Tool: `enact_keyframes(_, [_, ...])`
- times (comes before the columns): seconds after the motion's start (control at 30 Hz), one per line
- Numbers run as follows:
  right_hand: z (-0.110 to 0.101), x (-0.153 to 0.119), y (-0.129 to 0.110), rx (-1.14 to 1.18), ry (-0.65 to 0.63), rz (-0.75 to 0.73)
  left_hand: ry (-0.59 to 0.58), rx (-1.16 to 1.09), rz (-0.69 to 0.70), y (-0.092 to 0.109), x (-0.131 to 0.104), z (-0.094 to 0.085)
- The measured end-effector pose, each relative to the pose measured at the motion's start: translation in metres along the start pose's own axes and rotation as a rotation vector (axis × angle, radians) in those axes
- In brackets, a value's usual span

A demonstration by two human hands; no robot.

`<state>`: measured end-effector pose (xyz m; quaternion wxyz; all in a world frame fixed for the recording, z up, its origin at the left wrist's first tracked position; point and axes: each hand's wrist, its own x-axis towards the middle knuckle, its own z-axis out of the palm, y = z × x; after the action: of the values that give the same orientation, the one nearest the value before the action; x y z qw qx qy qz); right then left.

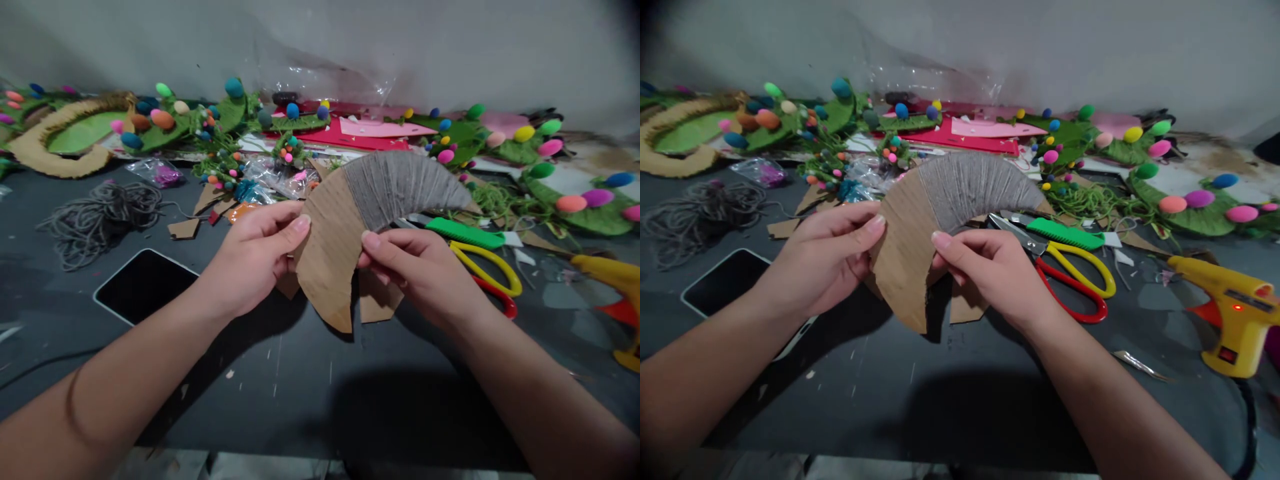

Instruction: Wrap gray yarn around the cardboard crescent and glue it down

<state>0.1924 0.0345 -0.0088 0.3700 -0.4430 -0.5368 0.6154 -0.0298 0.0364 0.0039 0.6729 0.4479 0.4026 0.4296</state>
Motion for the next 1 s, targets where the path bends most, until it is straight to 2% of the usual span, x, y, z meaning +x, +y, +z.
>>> enact_keyframes(0.23, [-0.003,0.002,0.004,-0.032,0.084,0.000,0.023,-0.039,-0.065,0.000,0.007,-0.004])
enact_keyframes(0.37, [-0.001,0.004,0.010,0.057,0.170,-0.038,0.005,-0.071,-0.179,0.001,0.006,-0.005])
enact_keyframes(0.47, [0.003,0.003,0.008,0.045,0.186,-0.114,-0.064,-0.099,-0.279,-0.001,0.003,-0.004])
enact_keyframes(0.57, [0.007,0.001,0.003,0.023,0.115,-0.155,-0.144,-0.127,-0.345,-0.003,0.001,0.000])
enact_keyframes(0.7, [0.012,0.000,0.000,0.035,0.027,-0.130,-0.288,-0.161,-0.394,-0.005,0.002,0.003])
enact_keyframes(0.8, [0.015,0.001,0.002,0.038,0.008,-0.097,-0.399,-0.188,-0.447,-0.006,0.003,0.002])
enact_keyframes(0.9, [0.018,0.001,0.002,0.043,-0.007,-0.079,-0.425,-0.197,-0.404,-0.006,0.004,0.000])
enact_keyframes(1.0, [0.018,0.001,0.001,0.015,0.017,-0.071,-0.463,-0.051,-0.418,-0.003,0.005,-0.002])
